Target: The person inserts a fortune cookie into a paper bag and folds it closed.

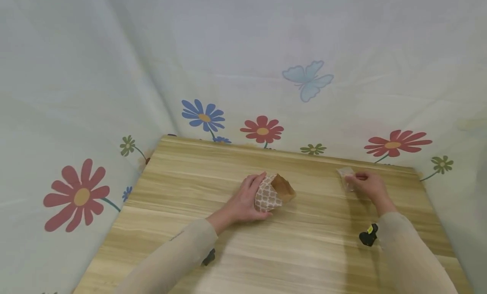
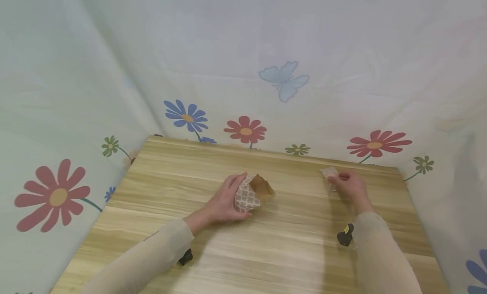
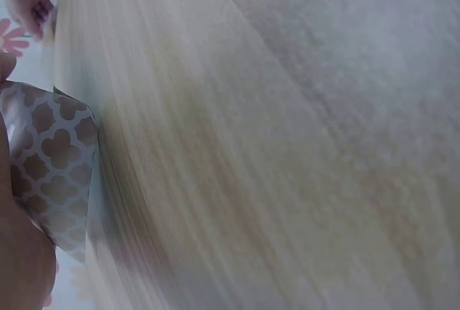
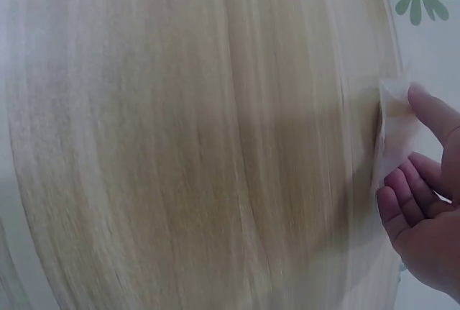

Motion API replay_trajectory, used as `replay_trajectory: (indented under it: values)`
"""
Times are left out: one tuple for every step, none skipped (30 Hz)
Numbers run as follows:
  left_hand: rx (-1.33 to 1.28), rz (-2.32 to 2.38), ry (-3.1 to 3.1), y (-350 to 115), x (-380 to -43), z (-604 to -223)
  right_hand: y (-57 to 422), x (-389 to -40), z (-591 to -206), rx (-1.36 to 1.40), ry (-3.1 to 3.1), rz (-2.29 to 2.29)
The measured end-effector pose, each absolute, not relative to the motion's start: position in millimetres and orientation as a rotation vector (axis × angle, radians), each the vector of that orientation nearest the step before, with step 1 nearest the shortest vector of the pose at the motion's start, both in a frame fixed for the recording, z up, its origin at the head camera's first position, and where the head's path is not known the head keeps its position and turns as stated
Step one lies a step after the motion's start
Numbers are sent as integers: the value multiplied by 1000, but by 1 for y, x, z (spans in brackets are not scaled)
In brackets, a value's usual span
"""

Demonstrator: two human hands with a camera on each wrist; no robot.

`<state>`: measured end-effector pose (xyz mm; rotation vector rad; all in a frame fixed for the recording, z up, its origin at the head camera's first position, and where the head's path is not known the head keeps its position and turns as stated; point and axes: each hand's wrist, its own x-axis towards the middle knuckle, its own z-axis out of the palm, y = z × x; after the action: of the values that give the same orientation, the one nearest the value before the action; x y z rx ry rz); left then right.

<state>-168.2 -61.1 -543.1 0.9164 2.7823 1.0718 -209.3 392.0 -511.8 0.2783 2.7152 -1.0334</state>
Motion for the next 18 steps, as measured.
replay_trajectory:
  values:
    - [919,1069,2784,-61,-168,-543,391,-210,-512,277,2716,-1029]
    - [919,1068,2787,-61,-168,-544,391,-210,-512,272,2718,-1026]
    - [921,1068,2790,-61,-168,-544,390,-210,-512,272,2719,-1025]
    - [921,1075,2789,-62,-168,-544,388,-210,-512,269,2721,-1024]
    - [921,1079,2788,-62,-168,-544,388,-210,-512,265,2725,-1028]
    - [920,1082,2788,-62,-168,-544,387,-211,-512,262,2727,-1033]
    - [918,1084,2787,-62,-168,-544,385,-211,-512,255,2735,-1035]
    - [915,1085,2784,-62,-168,-544,384,-211,-512,249,2740,-1041]
    - [915,1087,2780,-62,-168,-544,384,-211,-512,243,2743,-1044]
    - [916,1087,2778,-62,-169,-544,383,-212,-513,232,2752,-1047]
    - [917,1080,2778,-62,-169,-544,382,-212,-514,222,2764,-1053]
    - [918,1076,2778,-62,-169,-544,381,-213,-515,212,2775,-1057]
    - [918,1070,2777,-62,-169,-545,381,-213,-516,203,2787,-1063]
    - [919,1069,2775,-62,-169,-545,380,-213,-517,192,2797,-1073]
    - [920,1069,2775,-62,-169,-545,379,-213,-518,182,2806,-1077]
    - [919,1067,2774,-62,-169,-544,378,-213,-519,176,2810,-1083]
    - [917,1067,2772,-61,-169,-544,377,-213,-519,173,2809,-1096]
    - [915,1067,2770,-61,-169,-544,376,-212,-519,170,2801,-1115]
